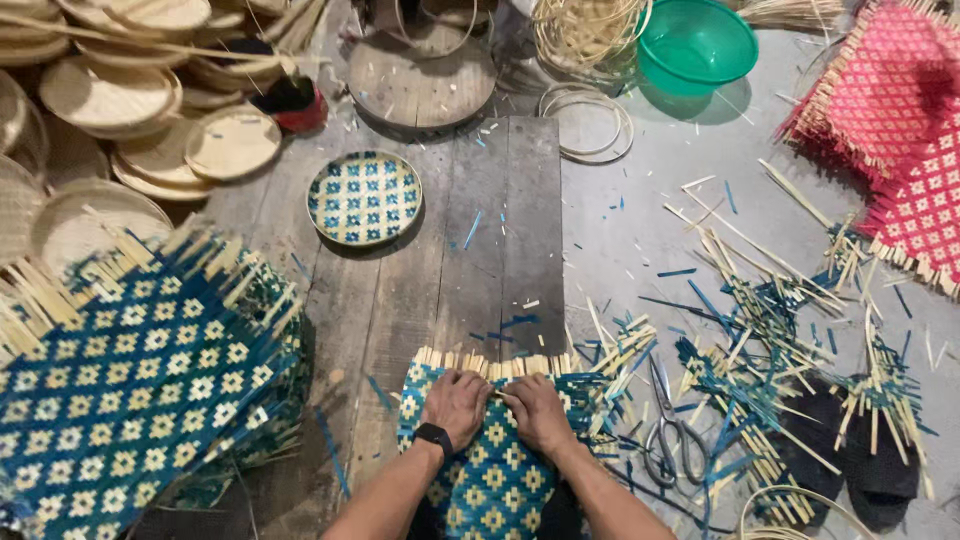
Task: The person places a circular bamboo frame onto a patterned woven mat, then uses scissors to trim the excess woven strands around the frame's edge. The person repeats this process with multiple mats, cutting the overhang and setting the finished pieces aside.
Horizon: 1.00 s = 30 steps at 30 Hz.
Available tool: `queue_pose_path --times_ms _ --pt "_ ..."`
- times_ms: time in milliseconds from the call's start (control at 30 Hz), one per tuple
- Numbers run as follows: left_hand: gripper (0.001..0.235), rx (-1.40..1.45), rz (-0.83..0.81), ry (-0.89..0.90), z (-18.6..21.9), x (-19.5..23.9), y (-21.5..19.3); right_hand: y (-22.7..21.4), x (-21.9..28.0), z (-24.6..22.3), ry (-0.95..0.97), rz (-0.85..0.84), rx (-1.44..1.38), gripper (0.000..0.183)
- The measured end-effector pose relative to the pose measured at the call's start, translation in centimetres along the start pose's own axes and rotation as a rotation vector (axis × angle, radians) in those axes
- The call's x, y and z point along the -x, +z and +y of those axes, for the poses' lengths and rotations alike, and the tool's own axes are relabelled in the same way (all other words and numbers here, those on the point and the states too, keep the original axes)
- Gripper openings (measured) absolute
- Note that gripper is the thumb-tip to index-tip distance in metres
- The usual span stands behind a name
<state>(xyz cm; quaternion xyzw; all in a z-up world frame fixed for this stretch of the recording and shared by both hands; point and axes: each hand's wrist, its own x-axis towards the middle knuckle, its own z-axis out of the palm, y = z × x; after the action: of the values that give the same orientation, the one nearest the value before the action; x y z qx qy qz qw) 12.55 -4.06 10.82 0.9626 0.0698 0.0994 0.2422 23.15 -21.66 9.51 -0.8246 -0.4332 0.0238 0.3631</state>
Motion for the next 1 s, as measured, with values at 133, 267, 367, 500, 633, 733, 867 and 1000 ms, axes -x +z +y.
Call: queue_pose_path --times_ms 133,267,367,500,633,733,867,1000 --pt "0.032 0.038 -0.067 -0.218 0.7 -1.1 0.2 0.7 0.5 0.7 0.114 0.001 -0.076 0.012" --pt "0.040 0.081 -0.135 -0.324 1.3 -1.8 -0.6 -0.5 1.5 -1.0 -0.099 0.208 0.039 0.021" --pt "0.045 0.087 -0.193 -0.415 1.2 -1.6 0.0 -0.3 2.9 -1.1 0.008 0.174 -0.036 0.020" --pt "0.046 0.107 -0.242 -0.477 -0.2 -2.9 1.4 0.8 1.7 1.5 0.208 0.102 -0.225 0.020" --pt "0.046 0.169 -0.276 -0.586 -0.2 -2.9 1.0 0.8 2.2 0.4 0.225 0.189 -0.181 0.019" --pt "0.050 0.182 -0.261 -0.660 0.1 -3.9 0.5 0.8 3.7 -2.4 0.182 0.364 0.138 0.023" --pt "0.054 0.213 -0.278 -0.631 0.0 -3.1 1.0 1.9 5.4 -4.2 0.663 0.217 0.301 0.044" --pt "0.056 0.169 -0.308 -0.637 -0.9 -3.3 1.1 2.7 3.6 -2.4 1.028 -0.041 0.087 0.060"
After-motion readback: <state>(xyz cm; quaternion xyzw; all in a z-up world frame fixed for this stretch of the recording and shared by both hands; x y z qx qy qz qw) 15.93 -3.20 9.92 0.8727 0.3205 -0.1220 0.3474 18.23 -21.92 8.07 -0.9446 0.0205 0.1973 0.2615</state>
